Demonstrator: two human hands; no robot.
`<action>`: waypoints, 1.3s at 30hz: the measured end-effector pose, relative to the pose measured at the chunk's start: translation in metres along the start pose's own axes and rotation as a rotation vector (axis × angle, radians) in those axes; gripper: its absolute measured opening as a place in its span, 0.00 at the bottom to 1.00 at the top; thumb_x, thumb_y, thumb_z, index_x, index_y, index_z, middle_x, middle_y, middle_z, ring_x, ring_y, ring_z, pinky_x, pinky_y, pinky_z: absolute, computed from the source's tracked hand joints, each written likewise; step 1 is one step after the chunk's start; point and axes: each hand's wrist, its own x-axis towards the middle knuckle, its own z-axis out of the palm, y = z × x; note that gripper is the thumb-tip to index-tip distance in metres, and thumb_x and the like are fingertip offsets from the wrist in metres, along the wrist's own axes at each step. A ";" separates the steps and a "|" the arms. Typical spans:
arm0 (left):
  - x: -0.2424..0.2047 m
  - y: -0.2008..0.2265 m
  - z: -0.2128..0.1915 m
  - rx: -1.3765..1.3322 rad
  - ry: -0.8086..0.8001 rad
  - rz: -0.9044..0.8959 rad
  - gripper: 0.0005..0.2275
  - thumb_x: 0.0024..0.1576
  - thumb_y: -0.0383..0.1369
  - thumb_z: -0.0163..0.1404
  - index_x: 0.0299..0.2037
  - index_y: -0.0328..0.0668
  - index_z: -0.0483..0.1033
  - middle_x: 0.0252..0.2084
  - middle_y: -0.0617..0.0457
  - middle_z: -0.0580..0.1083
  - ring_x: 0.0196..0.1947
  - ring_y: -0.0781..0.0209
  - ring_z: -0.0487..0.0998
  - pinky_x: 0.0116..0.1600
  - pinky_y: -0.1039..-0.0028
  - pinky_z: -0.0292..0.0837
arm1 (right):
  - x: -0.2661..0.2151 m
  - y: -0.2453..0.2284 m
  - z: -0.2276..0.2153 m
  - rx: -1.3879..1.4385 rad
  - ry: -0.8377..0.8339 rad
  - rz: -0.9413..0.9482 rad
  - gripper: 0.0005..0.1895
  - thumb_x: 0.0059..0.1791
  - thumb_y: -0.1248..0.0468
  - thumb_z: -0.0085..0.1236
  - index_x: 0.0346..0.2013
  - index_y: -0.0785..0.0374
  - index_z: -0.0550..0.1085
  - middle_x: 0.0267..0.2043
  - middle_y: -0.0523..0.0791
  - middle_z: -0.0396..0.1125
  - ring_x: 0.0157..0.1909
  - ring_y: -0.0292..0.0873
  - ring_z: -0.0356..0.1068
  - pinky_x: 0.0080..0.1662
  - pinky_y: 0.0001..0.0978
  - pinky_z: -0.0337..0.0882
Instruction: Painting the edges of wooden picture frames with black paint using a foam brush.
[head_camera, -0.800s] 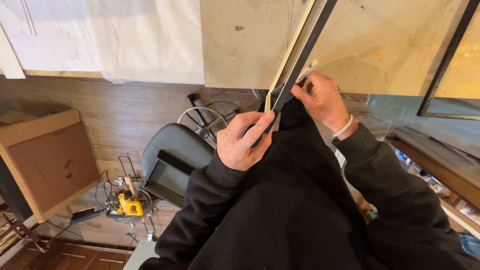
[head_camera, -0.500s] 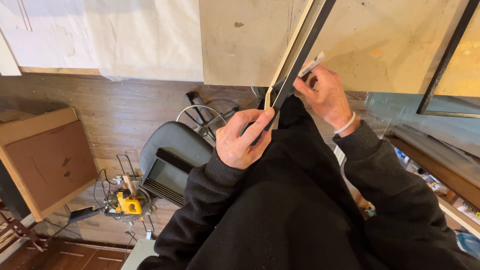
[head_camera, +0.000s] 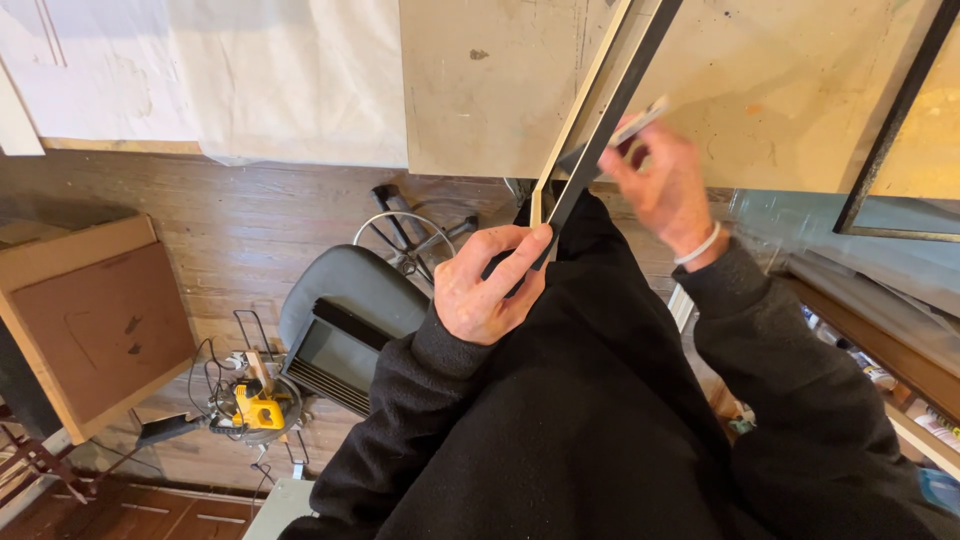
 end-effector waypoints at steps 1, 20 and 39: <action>0.000 -0.001 0.000 -0.002 -0.001 0.001 0.22 0.53 0.17 0.62 0.58 0.41 0.75 0.50 0.50 0.75 0.43 0.55 0.82 0.44 0.70 0.81 | -0.002 -0.003 0.002 -0.001 0.001 0.001 0.19 0.56 0.50 0.60 0.44 0.65 0.75 0.36 0.45 0.72 0.31 0.39 0.69 0.35 0.31 0.69; 0.004 0.000 -0.003 -0.026 0.009 -0.004 0.22 0.51 0.16 0.62 0.56 0.39 0.76 0.49 0.49 0.76 0.43 0.54 0.82 0.44 0.70 0.81 | 0.025 -0.007 -0.012 0.047 0.010 -0.073 0.08 0.55 0.64 0.63 0.42 0.67 0.76 0.35 0.46 0.73 0.32 0.38 0.70 0.36 0.28 0.70; 0.004 -0.005 0.000 -0.013 -0.025 0.011 0.22 0.49 0.17 0.62 0.54 0.37 0.75 0.48 0.48 0.76 0.42 0.54 0.82 0.42 0.70 0.81 | 0.069 0.039 -0.043 -0.017 0.121 -0.052 0.09 0.57 0.62 0.63 0.44 0.65 0.79 0.35 0.43 0.74 0.30 0.32 0.69 0.33 0.24 0.67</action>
